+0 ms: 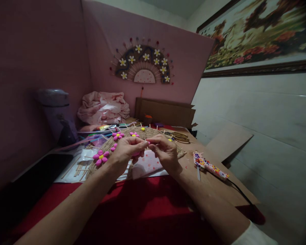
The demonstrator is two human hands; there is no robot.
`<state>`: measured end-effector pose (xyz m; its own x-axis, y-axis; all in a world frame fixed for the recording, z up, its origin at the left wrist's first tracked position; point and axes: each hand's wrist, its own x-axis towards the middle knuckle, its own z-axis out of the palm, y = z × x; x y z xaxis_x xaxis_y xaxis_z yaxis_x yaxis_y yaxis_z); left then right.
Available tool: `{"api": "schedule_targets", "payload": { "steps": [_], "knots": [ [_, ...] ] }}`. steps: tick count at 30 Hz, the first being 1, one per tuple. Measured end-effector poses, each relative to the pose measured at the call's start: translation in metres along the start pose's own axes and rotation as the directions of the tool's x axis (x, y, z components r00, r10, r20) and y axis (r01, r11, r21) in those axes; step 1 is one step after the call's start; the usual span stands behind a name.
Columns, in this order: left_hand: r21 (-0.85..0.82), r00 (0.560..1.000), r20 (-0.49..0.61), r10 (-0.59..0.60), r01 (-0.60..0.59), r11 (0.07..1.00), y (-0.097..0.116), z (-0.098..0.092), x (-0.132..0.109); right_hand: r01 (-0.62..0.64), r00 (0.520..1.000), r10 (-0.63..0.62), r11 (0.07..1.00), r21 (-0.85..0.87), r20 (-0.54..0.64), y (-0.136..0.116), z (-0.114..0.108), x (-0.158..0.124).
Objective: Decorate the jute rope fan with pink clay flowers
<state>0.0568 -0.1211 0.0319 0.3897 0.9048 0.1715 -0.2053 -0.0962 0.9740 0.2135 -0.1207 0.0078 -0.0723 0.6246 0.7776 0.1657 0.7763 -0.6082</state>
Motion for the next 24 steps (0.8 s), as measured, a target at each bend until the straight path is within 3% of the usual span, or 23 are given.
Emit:
{"api": "schedule_targets", "payload": {
  "steps": [18,24],
  "knots": [
    [-0.008,1.0,0.002,-0.014,0.014,1.0,0.0003,0.0014,-0.0007,0.042,0.999,-0.042,0.999,-0.021,-0.01,-0.0009,-0.0007,-0.0007],
    [-0.137,0.998,0.034,-0.06,0.065,0.988,0.0011,0.0012,-0.0009,-0.005,0.997,0.003,1.0,-0.017,-0.077,-0.0012,-0.0013,-0.0014]
  ]
}}
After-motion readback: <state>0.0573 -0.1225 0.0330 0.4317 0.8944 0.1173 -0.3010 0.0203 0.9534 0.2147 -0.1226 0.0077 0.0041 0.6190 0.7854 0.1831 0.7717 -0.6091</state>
